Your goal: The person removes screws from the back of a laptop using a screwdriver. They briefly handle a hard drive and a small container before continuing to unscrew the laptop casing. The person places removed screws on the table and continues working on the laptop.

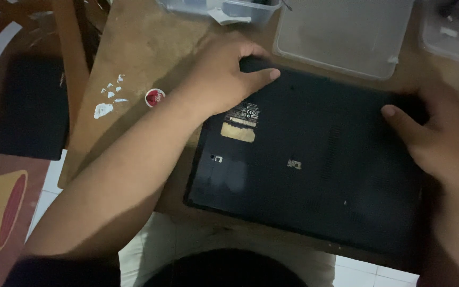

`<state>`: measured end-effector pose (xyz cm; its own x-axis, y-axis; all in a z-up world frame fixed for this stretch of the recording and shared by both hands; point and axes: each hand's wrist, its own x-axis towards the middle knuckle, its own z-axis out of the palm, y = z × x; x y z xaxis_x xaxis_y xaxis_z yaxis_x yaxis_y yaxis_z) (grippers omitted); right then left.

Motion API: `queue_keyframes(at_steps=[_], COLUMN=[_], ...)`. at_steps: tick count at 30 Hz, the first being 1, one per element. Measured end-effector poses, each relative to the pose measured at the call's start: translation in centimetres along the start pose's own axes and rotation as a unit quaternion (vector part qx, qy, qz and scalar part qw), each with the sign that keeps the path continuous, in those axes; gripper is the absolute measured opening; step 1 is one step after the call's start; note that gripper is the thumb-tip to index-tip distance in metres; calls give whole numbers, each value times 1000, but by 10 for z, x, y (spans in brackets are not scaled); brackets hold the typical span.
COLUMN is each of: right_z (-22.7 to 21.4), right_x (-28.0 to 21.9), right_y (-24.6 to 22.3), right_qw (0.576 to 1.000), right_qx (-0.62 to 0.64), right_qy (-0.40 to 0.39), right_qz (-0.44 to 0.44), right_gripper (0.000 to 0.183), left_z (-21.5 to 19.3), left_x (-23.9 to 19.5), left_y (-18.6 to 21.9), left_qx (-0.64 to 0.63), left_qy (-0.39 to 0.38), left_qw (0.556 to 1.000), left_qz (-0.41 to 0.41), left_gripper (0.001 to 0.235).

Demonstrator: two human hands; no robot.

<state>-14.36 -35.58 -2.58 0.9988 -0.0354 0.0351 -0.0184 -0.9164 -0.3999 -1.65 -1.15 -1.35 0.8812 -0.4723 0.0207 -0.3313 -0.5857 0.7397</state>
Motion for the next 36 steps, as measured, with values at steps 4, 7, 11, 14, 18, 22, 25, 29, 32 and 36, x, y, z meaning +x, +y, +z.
queue_keyframes(at_steps=[4,7,11,14,18,22,25,29,32,36], right_z=[-2,-10,-9,-12,-12,-12,-9,-16,-24,-18], right_x=[1,3,3,6,12,15,17,17,12,18], right_y=[-5,-18,-8,-11,-12,-12,-3,-29,-49,-32], right_qw=[999,1000,997,995,993,995,995,995,991,996], right_qx=[-13,9,-16,-12,-8,-19,-42,-43,-25,24], right_qy=[-5,-10,-38,-47,-72,-65,-62,-37,-36,-6], right_qz=[35,-12,65,92,94,80,61,80,126,88], right_gripper=[32,36,38,35,37,40,45,40,42,38], left_z=[-5,-12,-13,-13,-16,-16,-13,-14,-4,-1], left_x=[-2,-3,-2,1,2,2,2,2,5,5], left_y=[1,12,10,13,25,22,16,24,11,6], left_qx=[-50,-42,-48,-53,-15,-19,-2,-24,-5,-31], left_qy=[-39,-59,-89,-86,-83,-74,-49,-60,-36,2], left_qw=[998,995,990,989,979,982,993,991,997,998], left_qz=[15,-68,-98,-108,-186,-173,-109,-114,-74,-48], left_gripper=[37,47,47,45,35,26,29,21,28,25])
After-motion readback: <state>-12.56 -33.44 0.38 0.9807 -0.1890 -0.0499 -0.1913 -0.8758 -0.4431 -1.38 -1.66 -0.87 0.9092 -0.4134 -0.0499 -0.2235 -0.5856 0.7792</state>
